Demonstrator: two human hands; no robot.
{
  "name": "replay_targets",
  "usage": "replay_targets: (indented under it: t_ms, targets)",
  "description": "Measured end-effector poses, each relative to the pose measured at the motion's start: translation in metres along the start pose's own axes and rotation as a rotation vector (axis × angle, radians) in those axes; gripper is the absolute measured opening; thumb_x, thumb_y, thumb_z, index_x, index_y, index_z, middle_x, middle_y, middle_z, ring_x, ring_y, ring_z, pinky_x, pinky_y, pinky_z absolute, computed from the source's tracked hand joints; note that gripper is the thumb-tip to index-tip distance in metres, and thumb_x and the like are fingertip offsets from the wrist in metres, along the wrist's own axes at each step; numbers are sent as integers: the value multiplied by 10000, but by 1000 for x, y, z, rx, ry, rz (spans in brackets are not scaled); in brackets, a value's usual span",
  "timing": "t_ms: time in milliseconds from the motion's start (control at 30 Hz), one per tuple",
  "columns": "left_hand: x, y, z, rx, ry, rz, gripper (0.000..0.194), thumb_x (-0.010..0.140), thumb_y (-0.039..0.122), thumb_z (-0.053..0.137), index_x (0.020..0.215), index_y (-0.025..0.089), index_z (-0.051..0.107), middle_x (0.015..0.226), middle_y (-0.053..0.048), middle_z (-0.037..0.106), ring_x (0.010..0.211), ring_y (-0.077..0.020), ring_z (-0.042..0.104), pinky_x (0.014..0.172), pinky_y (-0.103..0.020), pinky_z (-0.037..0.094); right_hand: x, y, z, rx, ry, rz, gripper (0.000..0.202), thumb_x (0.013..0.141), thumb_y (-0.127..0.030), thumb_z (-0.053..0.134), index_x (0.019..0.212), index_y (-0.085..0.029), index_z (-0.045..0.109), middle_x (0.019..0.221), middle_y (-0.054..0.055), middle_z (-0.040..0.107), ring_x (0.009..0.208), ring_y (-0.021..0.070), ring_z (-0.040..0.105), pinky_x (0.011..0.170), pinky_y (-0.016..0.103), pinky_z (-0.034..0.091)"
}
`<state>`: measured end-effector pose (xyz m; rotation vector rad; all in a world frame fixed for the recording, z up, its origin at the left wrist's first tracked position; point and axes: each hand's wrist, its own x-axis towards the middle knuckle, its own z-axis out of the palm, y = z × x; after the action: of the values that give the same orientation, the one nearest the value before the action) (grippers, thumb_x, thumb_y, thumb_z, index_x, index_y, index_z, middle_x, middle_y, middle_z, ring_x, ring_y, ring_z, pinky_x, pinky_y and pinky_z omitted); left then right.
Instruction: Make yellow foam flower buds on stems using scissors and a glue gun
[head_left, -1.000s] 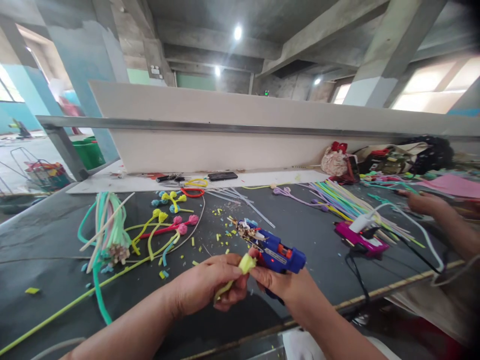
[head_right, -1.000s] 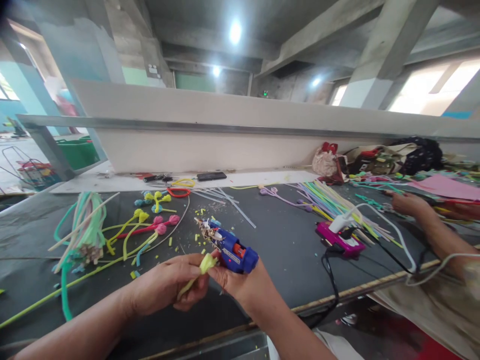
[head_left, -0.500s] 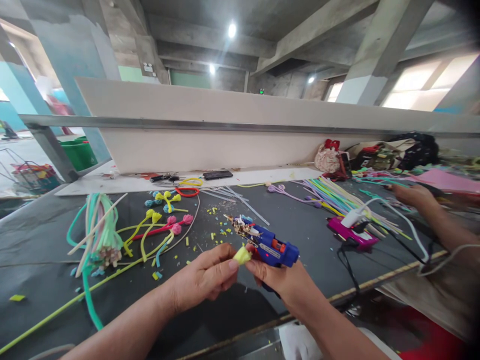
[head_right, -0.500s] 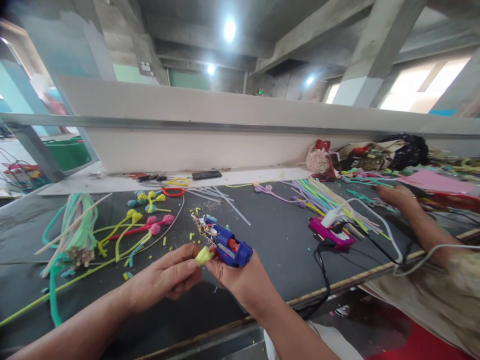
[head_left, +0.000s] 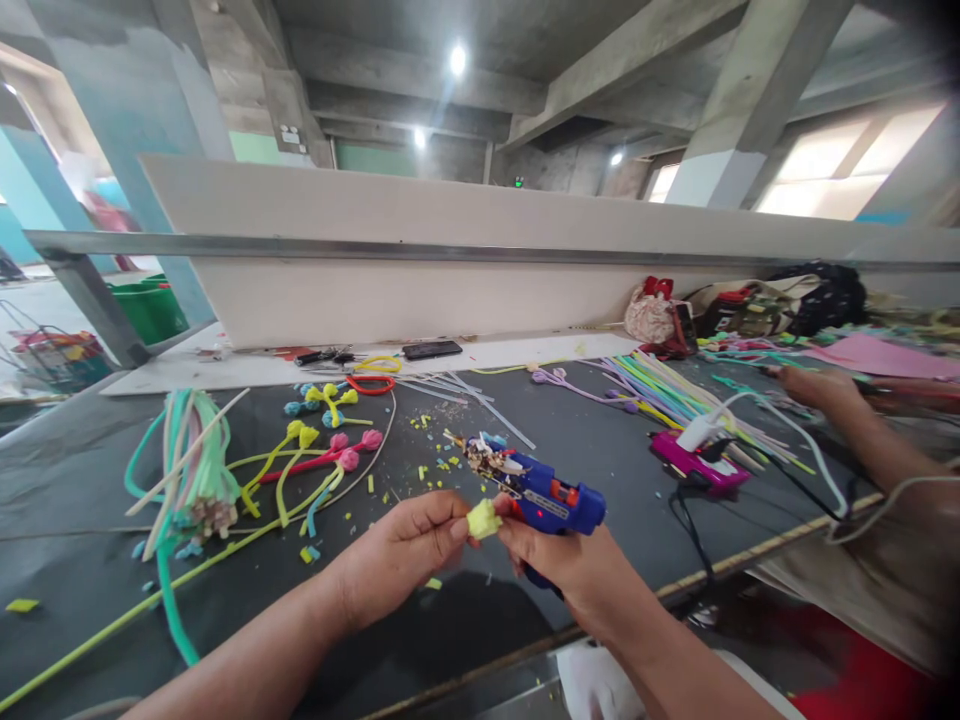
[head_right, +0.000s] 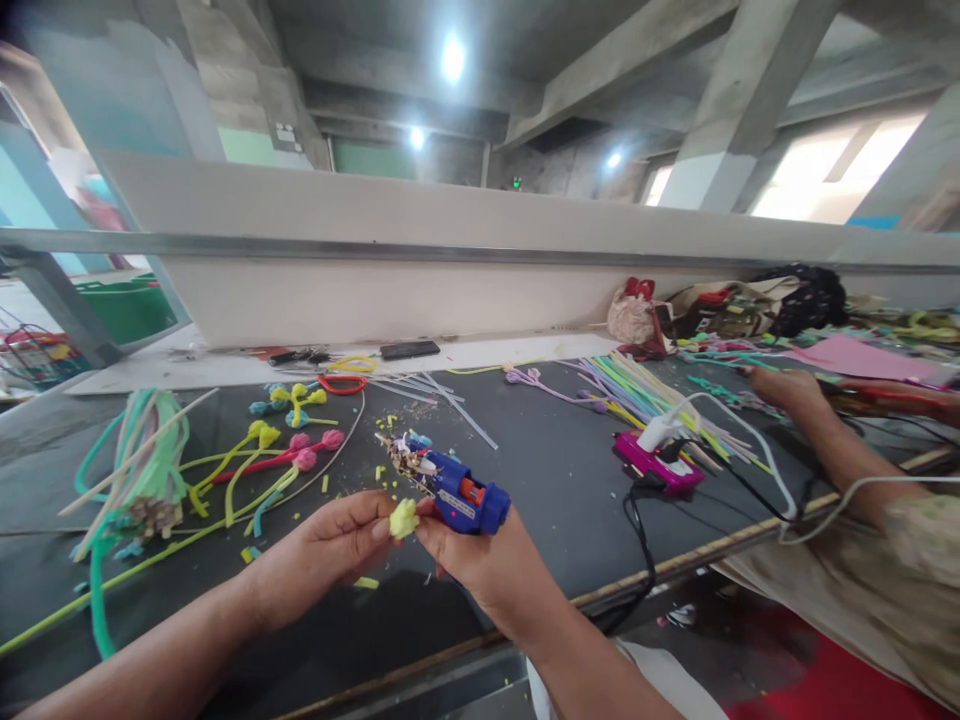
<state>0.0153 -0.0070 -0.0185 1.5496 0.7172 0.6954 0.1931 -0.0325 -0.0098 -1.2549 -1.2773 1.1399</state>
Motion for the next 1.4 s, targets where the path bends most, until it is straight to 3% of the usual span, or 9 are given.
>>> replay_targets:
  t_ms: [233,400,767,1100,1400]
  targets:
    - [0,-3,-1,-22,-29,-15,320,835,449,490,810,142,575,573,62,353,509,-61,279,478,-203,225,-4,-6,5,-103,93,-62,145,641,-317,654,649,-175,626,494,-40,542,462,101,488,462,214,406]
    - [-1,-5,-4,-81,-54,-21,338,830,463,490,790,138,574,580,55,357,516,-66,278,475,-207,215,-7,-10,4,-150,111,-120,168,682,-343,629,680,-175,634,543,-17,594,504,122,542,500,227,435]
    - [-1,0,-2,-45,-37,-26,320,813,458,521,847,146,581,580,66,363,514,-59,284,486,-201,225,-3,-8,2,-266,109,-166,163,654,-345,627,637,-187,662,489,-15,603,471,141,563,440,221,434]
    - [-1,1,2,-15,38,-70,379,807,493,510,739,129,591,485,70,341,459,-57,258,441,-206,200,-5,-11,4,-253,118,-191,113,654,-315,620,625,-209,649,503,-16,618,479,155,585,459,237,472]
    - [3,-19,2,-345,18,-68,303,799,443,554,710,153,549,445,78,295,420,-54,227,417,-205,173,-9,-8,0,-293,60,-266,147,735,-334,598,709,-191,619,624,5,648,562,148,605,517,222,488]
